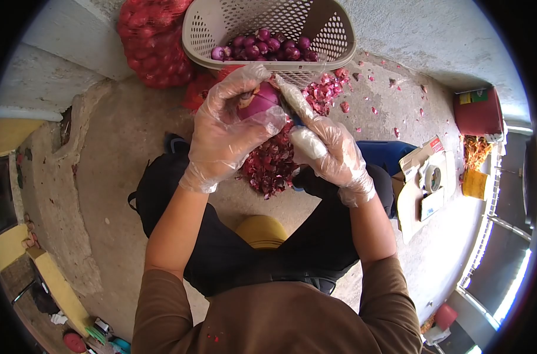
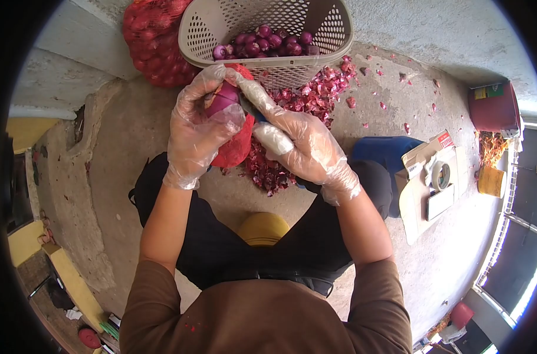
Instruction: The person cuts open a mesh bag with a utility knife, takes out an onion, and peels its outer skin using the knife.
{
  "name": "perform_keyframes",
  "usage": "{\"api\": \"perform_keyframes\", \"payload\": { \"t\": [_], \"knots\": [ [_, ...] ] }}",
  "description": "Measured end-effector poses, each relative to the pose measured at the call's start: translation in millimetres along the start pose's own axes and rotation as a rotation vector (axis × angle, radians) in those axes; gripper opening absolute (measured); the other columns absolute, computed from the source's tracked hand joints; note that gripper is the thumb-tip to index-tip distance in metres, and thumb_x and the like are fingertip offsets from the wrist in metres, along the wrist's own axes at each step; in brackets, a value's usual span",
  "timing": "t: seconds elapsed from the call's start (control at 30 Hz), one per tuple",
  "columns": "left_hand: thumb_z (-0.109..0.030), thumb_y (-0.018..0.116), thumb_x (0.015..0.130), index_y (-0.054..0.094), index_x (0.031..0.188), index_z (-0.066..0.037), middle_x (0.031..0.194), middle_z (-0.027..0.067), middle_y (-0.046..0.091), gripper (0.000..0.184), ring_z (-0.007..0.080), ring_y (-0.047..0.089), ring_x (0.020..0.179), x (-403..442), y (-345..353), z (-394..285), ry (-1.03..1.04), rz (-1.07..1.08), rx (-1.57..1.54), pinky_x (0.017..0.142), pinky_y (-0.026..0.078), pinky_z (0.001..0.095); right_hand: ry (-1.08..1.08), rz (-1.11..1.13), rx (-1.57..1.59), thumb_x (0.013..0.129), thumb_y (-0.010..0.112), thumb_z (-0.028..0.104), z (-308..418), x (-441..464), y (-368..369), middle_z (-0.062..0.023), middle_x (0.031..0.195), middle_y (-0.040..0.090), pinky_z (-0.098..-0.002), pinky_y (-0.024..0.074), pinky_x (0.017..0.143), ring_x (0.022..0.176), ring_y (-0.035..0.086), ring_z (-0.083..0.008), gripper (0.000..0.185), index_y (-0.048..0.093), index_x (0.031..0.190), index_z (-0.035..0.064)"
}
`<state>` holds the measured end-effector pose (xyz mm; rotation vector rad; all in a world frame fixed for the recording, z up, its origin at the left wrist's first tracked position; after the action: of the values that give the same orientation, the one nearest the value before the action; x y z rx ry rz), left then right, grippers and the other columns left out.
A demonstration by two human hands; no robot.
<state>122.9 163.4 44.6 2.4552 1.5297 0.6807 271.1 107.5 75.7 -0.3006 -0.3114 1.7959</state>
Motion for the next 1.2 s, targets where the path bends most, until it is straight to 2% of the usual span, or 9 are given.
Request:
{"api": "perform_keyframes", "payload": {
  "t": [0.13,0.23,0.33,0.43,0.47,0.63,0.9,0.97,1.2],
  "knots": [
    [0.010,0.075,0.073,0.052,0.124,-0.006,0.133,0.0083,0.051,0.058,0.0151,0.051,0.119,1.6,-0.4,-0.8,0.035,0.017,0.020,0.105,0.043,0.0316,-0.031,-0.039,-0.074,0.097,0.051,0.024,-1.8,0.2,-0.5,-0.0135,0.068,0.055,-0.0324,0.0496,0.064,0.057,0.057,-0.0170,0.055,0.037,0.149,0.0147],
    [0.011,0.073,0.074,0.051,0.124,-0.005,0.131,0.0081,0.050,0.057,0.0166,0.053,0.118,2.4,1.7,-3.4,0.045,0.040,0.002,0.102,0.047,0.0341,0.043,-0.051,0.026,0.097,0.051,0.024,-1.2,0.6,-1.4,-0.0117,0.069,0.055,-0.0316,0.0497,0.064,0.058,0.058,-0.0159,0.055,0.038,0.149,0.0141],
    [0.008,0.073,0.075,0.050,0.125,-0.005,0.133,0.0097,0.048,0.056,0.0202,0.051,0.121,2.2,4.6,-5.2,-0.001,0.058,-0.076,0.100,0.050,0.0366,0.200,-0.064,0.062,0.097,0.051,0.024,-12.6,-2.1,-6.3,-0.0069,0.072,0.056,-0.0291,0.0493,0.065,0.060,0.056,-0.0130,0.055,0.038,0.148,0.0123],
    [-0.002,0.074,0.076,0.050,0.126,-0.006,0.137,0.0130,0.045,0.056,0.0252,0.045,0.130,1.1,4.3,-3.3,-0.032,0.036,-0.056,0.102,0.048,0.0373,0.158,-0.112,0.191,0.097,0.051,0.023,-17.0,-3.6,-9.3,-0.0002,0.072,0.055,-0.0262,0.0487,0.065,0.062,0.055,-0.0105,0.054,0.039,0.148,0.0101],
    [-0.001,0.073,0.076,0.050,0.126,-0.007,0.137,0.0128,0.045,0.056,0.0254,0.044,0.130,0.5,4.0,-2.5,-0.051,0.032,-0.072,0.102,0.048,0.0374,0.172,-0.075,0.235,0.097,0.051,0.023,-12.5,-3.6,-9.3,-0.0010,0.084,0.060,-0.0247,0.0484,0.065,0.063,0.054,-0.0094,0.058,0.034,0.150,0.0090],
    [0.005,0.071,0.075,0.049,0.125,-0.006,0.139,0.0136,0.045,0.056,0.0254,0.045,0.130,2.8,3.7,-6.2,0.010,0.030,0.004,0.104,0.046,0.0383,0.053,-0.021,0.313,0.096,0.053,0.022,-9.0,-2.1,-0.5,-0.0059,0.108,0.060,-0.0255,0.0489,0.065,0.065,0.052,-0.0091,0.065,0.025,0.153,0.0090],
    [0.016,0.069,0.070,0.050,0.121,-0.007,0.138,0.0151,0.046,0.059,0.0244,0.047,0.127,1.5,2.9,-8.4,0.186,0.113,0.273,0.107,0.042,0.0377,0.114,0.035,0.272,0.096,0.054,0.025,-9.9,-2.5,6.0,-0.0051,0.106,0.061,-0.0255,0.0490,0.067,0.066,0.050,-0.0084,0.062,0.030,0.152,0.0119],
    [0.015,0.070,0.070,0.053,0.119,-0.006,0.134,0.0139,0.049,0.056,0.0211,0.050,0.123,2.5,5.2,-10.9,0.214,0.067,0.258,0.103,0.043,0.0346,0.164,0.061,0.236,0.097,0.054,0.026,-11.7,-3.7,5.8,-0.0051,0.105,0.061,-0.0252,0.0490,0.068,0.066,0.050,-0.0081,0.060,0.032,0.151,0.0126],
    [0.014,0.072,0.070,0.054,0.117,-0.006,0.132,0.0134,0.050,0.054,0.0189,0.052,0.118,2.8,2.1,-9.3,0.240,0.051,0.246,0.099,0.044,0.0313,0.071,-0.006,0.219,0.098,0.054,0.029,-10.3,-1.2,4.8,-0.0079,0.124,0.061,-0.0263,0.0512,0.072,0.068,0.055,-0.0085,0.059,0.034,0.150,0.0115]
  ]
}}
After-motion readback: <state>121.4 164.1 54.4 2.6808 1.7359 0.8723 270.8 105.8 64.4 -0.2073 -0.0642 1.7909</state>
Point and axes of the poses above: each hand's wrist, its own x-axis towards the middle knuckle, its own y-axis out of the palm, z = x × y, the point moved 7 cm from there along x, towards the middle knuckle
